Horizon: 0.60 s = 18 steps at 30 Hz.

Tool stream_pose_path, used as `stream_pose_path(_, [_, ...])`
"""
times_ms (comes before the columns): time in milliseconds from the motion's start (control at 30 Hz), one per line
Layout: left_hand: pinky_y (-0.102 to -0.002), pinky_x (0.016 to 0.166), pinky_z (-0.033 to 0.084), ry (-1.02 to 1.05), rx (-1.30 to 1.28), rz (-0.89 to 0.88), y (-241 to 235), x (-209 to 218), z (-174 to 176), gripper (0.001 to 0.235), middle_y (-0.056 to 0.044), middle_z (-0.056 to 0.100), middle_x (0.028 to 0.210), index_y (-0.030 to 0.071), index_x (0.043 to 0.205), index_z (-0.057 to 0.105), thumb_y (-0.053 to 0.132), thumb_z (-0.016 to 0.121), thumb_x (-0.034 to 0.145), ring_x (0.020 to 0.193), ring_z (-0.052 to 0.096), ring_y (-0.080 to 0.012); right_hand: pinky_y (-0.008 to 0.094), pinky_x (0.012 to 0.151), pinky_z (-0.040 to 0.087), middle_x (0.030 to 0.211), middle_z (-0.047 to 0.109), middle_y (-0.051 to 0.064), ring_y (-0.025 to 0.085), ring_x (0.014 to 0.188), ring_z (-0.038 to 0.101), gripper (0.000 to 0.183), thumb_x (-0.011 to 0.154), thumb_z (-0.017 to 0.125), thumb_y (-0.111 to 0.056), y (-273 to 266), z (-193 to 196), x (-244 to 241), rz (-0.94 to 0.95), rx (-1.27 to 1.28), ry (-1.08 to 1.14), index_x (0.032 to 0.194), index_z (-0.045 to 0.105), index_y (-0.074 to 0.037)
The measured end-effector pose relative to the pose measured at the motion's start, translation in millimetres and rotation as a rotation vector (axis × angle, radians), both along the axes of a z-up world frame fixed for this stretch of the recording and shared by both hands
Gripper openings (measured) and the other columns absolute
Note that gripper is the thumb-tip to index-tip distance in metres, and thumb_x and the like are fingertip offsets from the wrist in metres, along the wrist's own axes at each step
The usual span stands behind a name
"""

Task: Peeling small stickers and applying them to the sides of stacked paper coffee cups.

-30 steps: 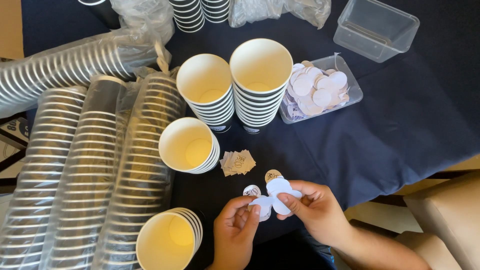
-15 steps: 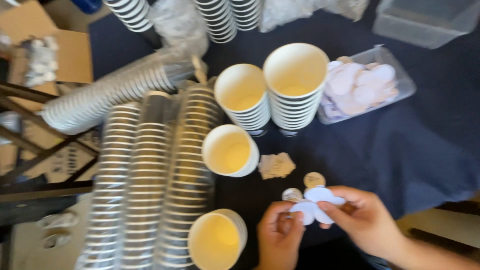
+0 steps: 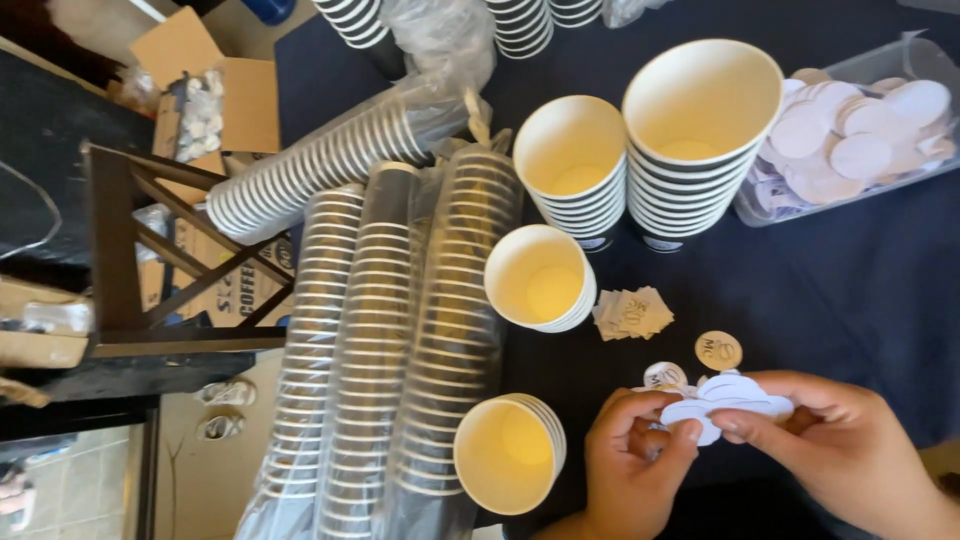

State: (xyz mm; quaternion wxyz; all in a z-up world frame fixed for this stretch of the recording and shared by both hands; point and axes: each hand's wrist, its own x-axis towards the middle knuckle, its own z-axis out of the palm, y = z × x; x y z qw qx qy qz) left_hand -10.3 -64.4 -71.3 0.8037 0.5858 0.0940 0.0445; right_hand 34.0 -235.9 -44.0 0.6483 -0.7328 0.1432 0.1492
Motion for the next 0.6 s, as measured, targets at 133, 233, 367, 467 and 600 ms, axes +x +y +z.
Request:
stream_pose_path(133, [-0.025, 0.076, 0.058, -0.005, 0.065, -0.016, 6, 4, 5, 0.019, -0.011, 0.067, 0.105, 0.003, 0.102, 0.074, 0.012, 0.082, 0.087, 0.092, 0.071, -0.0173, 0.027, 0.076, 0.061, 0.085, 0.090, 0.014, 0.017, 0.073, 0.076, 0.028, 0.070, 0.088, 0.006, -2, -7, 0, 0.020, -0.030, -0.040, 0.098, 0.088, 0.004])
stream_pose_path(233, [-0.026, 0.074, 0.057, -0.059, 0.111, -0.003, 9, 1, 7, 0.011, -0.011, 0.068, 0.098, 0.003, 0.096, 0.076, 0.009, 0.080, 0.087, 0.087, 0.071, -0.0180, 0.027, 0.071, 0.066, 0.085, 0.089, 0.016, 0.017, 0.068, 0.077, 0.028, 0.072, 0.086, 0.004, -2, -10, -3, 0.029, 0.056, -0.063, 0.100, 0.086, 0.006])
stream_pose_path(367, [-0.027, 0.074, 0.057, -0.099, 0.206, -0.002, 10, 6, 8, 0.021, -0.011, 0.070, 0.097, 0.000, 0.105, 0.077, 0.017, 0.070, 0.096, 0.087, 0.071, -0.0178, 0.028, 0.076, 0.069, 0.092, 0.088, 0.015, 0.020, 0.075, 0.083, 0.028, 0.083, 0.077, -0.004, -1, -3, 2, 0.157, 0.175, -0.150, 0.109, 0.082, 0.004])
stream_pose_path(467, [-0.027, 0.074, 0.057, -0.076, 0.189, 0.004, 10, 3, 5, 0.022, -0.012, 0.072, 0.098, -0.001, 0.109, 0.078, 0.014, 0.070, 0.094, 0.086, 0.072, -0.0174, 0.029, 0.080, 0.069, 0.097, 0.087, 0.015, 0.020, 0.081, 0.083, 0.030, 0.089, 0.072, -0.009, -1, 1, 2, 0.221, 0.214, -0.152, 0.115, 0.079, 0.003])
stream_pose_path(600, [-0.030, 0.075, 0.064, 0.036, 0.066, 0.048, 7, -1, -5, 0.028, -0.015, 0.081, 0.095, 0.001, 0.114, 0.074, 0.009, 0.076, 0.088, 0.084, 0.078, -0.0189, 0.033, 0.084, 0.070, 0.111, 0.083, 0.019, 0.025, 0.086, 0.083, 0.032, 0.092, 0.068, -0.010, -1, 2, 4, 0.248, 0.298, -0.171, 0.120, 0.075, 0.004])
